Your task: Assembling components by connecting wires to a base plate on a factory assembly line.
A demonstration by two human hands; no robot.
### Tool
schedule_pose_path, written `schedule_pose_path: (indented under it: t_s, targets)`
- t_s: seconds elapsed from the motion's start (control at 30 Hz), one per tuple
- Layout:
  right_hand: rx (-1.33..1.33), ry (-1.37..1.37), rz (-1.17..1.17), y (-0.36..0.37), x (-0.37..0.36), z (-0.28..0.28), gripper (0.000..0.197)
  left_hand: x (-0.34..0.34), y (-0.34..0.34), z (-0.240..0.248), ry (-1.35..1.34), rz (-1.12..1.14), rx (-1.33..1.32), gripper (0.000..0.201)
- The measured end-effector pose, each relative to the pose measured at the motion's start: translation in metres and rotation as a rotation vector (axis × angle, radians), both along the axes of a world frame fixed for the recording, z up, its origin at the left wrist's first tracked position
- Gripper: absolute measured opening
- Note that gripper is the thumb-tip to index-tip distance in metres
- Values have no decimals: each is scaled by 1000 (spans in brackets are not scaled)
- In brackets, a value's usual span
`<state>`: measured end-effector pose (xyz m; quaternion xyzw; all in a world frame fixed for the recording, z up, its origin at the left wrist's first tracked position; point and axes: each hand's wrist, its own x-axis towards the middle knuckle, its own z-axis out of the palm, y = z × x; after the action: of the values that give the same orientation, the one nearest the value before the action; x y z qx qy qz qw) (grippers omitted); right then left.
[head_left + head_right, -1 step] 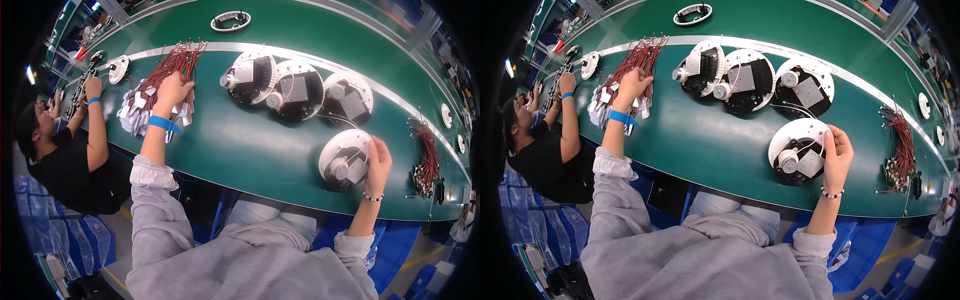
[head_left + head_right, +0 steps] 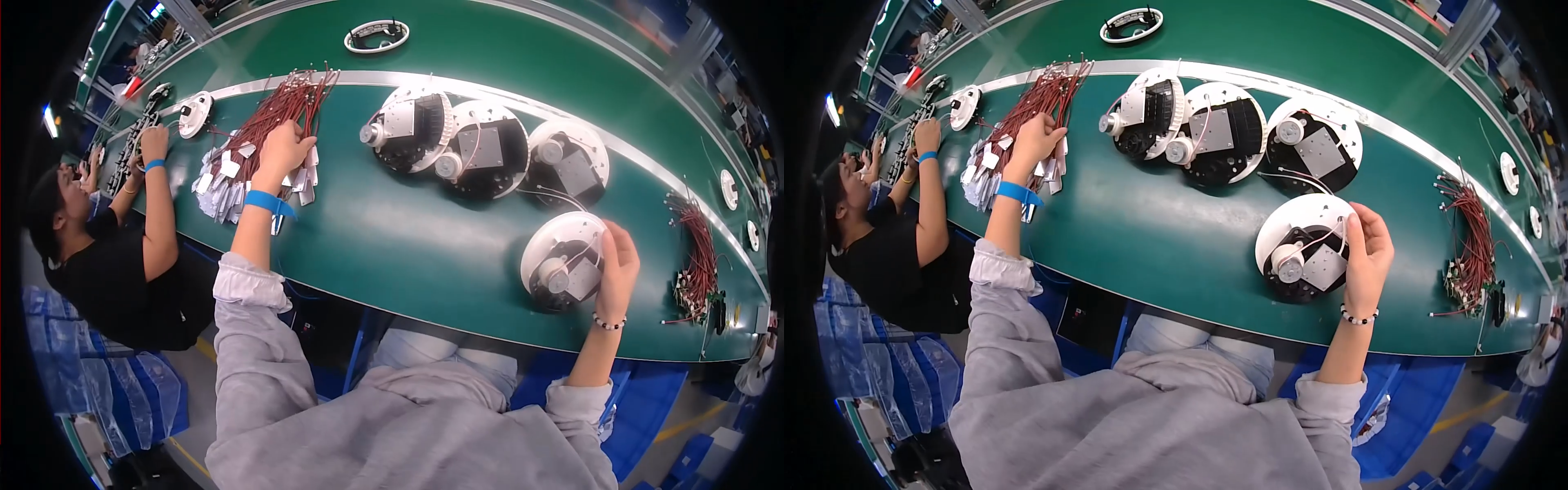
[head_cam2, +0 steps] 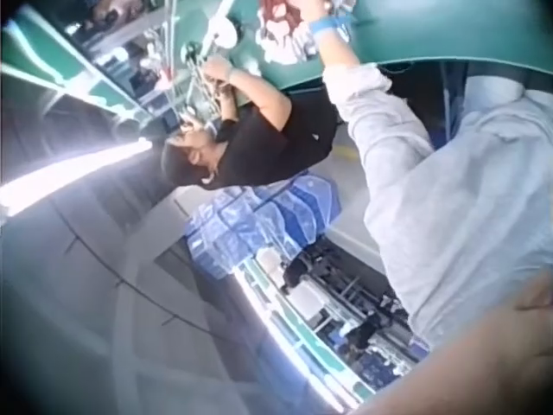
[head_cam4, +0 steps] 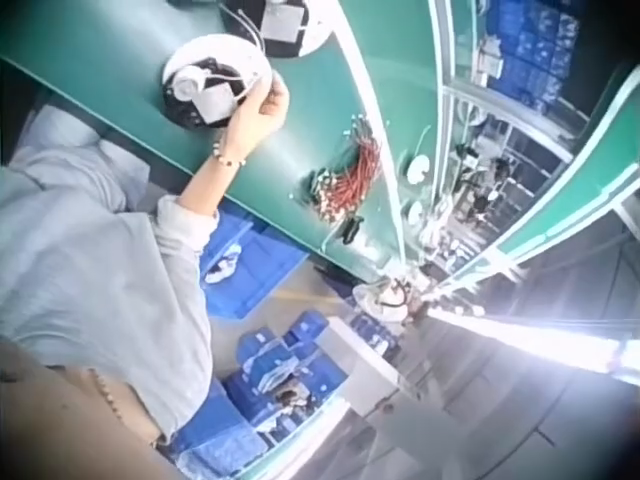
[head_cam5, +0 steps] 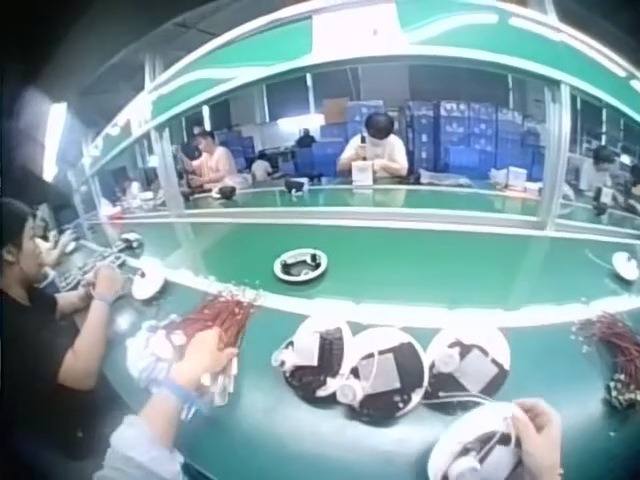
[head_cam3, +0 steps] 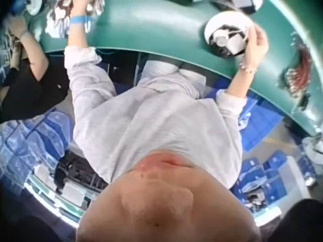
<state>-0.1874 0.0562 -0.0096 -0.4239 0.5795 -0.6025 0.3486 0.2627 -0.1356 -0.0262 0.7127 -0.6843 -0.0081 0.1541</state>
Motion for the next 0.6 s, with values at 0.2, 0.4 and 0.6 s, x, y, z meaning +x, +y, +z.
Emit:
schedule_pose_path:
  t_s: [0.2,0.4,0.6]
  targets:
    - [-42,323,-203,19,-32,12,25,0,-30,-5,77,-90,-49,25]
    - [110,790,-301,31,-118,40,20,115,-52,1,197,-117,-261,38]
    - [665,1114,-598,67,-247,55,22,119,-69,28,108,-188,-263,34]
